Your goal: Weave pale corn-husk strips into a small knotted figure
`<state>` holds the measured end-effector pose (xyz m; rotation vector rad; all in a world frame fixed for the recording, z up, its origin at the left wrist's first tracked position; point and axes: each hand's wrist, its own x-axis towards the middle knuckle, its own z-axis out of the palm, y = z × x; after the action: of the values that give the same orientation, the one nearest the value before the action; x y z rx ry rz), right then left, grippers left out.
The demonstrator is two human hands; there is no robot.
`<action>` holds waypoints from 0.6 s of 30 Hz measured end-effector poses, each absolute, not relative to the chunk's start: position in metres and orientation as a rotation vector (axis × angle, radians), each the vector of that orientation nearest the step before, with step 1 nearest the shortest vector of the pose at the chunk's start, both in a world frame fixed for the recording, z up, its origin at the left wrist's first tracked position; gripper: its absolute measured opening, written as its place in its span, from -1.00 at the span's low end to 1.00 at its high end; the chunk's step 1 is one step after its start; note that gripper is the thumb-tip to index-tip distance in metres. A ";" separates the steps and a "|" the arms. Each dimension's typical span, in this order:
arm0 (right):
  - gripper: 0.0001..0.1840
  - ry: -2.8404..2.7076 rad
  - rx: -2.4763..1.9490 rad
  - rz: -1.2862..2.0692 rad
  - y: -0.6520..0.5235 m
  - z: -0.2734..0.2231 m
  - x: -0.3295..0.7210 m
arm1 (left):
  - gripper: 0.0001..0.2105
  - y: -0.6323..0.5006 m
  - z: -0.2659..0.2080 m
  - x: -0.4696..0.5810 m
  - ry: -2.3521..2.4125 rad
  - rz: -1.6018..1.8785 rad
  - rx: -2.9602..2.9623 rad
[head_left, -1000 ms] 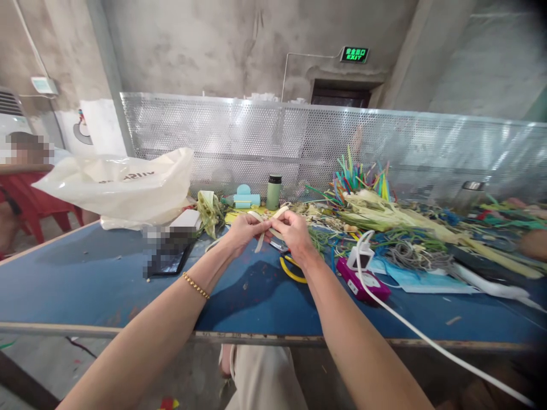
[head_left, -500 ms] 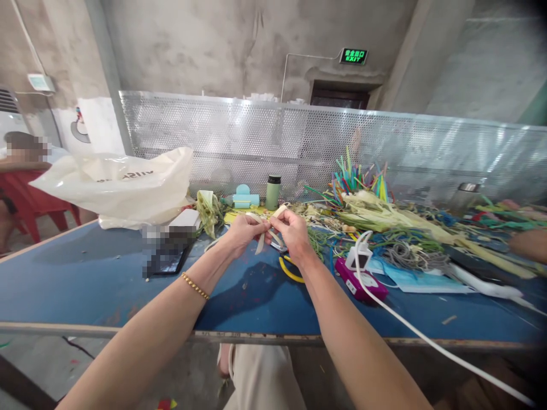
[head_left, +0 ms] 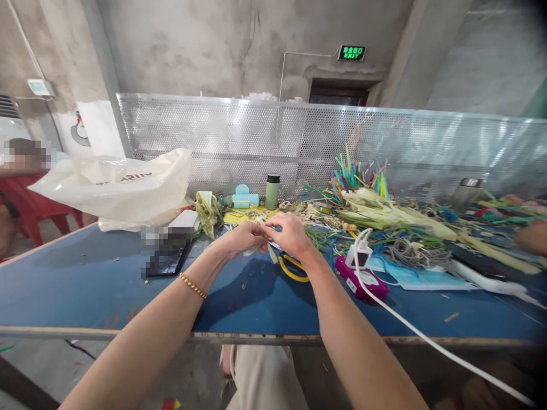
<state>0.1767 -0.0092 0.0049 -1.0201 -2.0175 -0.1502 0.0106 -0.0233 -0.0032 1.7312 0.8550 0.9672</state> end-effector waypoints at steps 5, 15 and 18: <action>-0.80 -1.881 -0.864 0.383 -0.004 0.002 0.178 | -0.94 -0.029 0.006 0.007 0.765 0.913 1.591; -0.83 -1.794 -0.866 0.462 -0.007 0.004 0.175 | -0.74 -0.021 -0.002 0.009 0.756 0.982 1.641; -0.84 -1.812 -0.908 0.390 -0.010 0.006 0.174 | -0.76 -0.022 -0.004 0.011 0.736 0.978 1.570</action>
<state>0.1741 -0.0104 0.0056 -0.9078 -1.8122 0.3897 0.0110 -0.0216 -0.0039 1.5702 0.7356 0.9778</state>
